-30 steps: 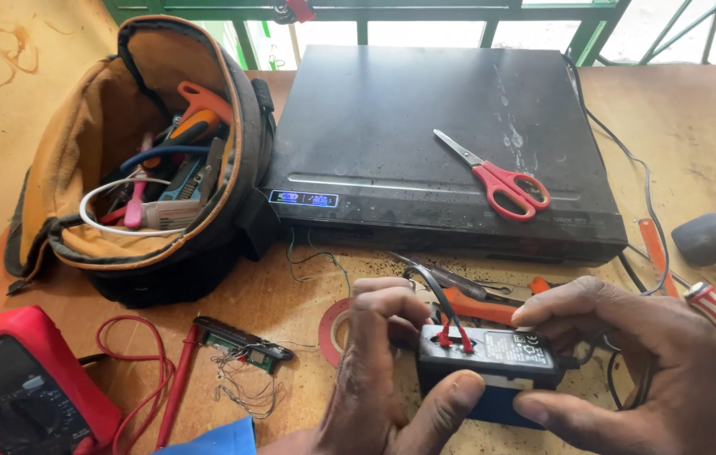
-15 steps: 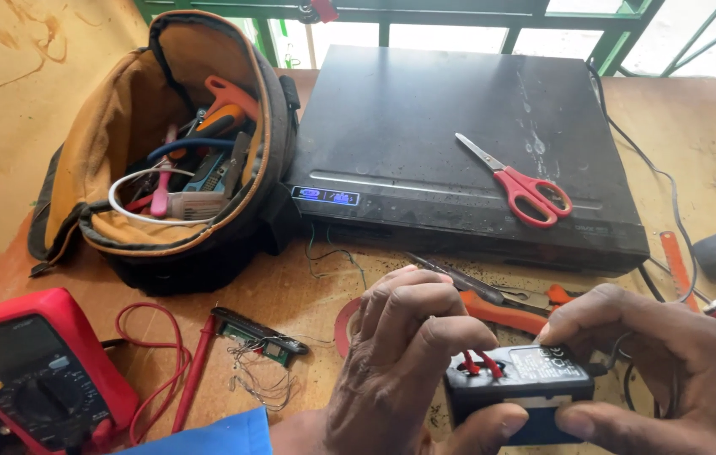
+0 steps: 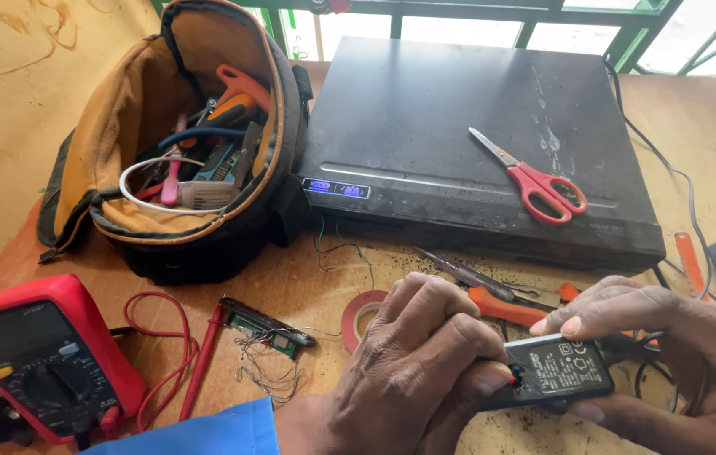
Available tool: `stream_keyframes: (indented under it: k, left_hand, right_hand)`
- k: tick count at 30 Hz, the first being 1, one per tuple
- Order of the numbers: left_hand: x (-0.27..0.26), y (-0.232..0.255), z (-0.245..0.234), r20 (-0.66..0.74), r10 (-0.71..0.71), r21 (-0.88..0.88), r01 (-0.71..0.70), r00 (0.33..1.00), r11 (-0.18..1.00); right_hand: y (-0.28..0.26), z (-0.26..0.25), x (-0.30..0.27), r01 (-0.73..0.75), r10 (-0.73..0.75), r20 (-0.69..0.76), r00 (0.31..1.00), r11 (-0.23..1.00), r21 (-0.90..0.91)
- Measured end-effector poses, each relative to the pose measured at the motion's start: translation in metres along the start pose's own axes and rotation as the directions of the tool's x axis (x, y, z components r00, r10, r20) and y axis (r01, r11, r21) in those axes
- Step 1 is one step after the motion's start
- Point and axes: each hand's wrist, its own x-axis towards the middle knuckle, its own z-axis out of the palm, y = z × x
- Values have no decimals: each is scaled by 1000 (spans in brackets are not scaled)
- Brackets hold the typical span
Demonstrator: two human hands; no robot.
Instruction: The person repairs a black power adapter by stripping the outer insulation from the power cord using wire cutters. They then use a screwdriver to tighten the internal wire connections within the adapter housing.
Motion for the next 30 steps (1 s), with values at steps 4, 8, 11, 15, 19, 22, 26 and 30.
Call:
stream_keyframes:
  k: [4,8,11,15,19,22,26,30]
  left_hand:
    - [4,3,-5,33,-31,-106,34,999,994]
    - [2,5,-3,29,-119,-102,122,992,987]
    - [1,4,-4,28,-174,-66,176,984,982]
    - [4,4,-4,20,-256,-119,257,966,959]
    - [4,2,-5,-13,-305,-94,303,952,948]
    - [3,-1,-4,-15,-295,-69,293,955,954]
    - [4,0,-5,-7,-300,-44,299,954,953]
    - [6,-1,-5,26,-325,-7,325,945,946]
  right_hand:
    - [-4,1,3,76,-72,30,997,987,-143]
    - [-9,4,10,212,-195,87,977,941,-265]
    - [-1,4,7,260,-238,111,965,926,-274]
    - [3,4,7,268,-249,102,963,920,-286]
    - [2,6,5,255,-240,87,967,890,-378]
    - [1,4,6,261,-231,123,965,892,-370]
    - [-2,5,9,282,-237,171,956,901,-330]
    - [2,9,7,281,-257,125,958,927,-249]
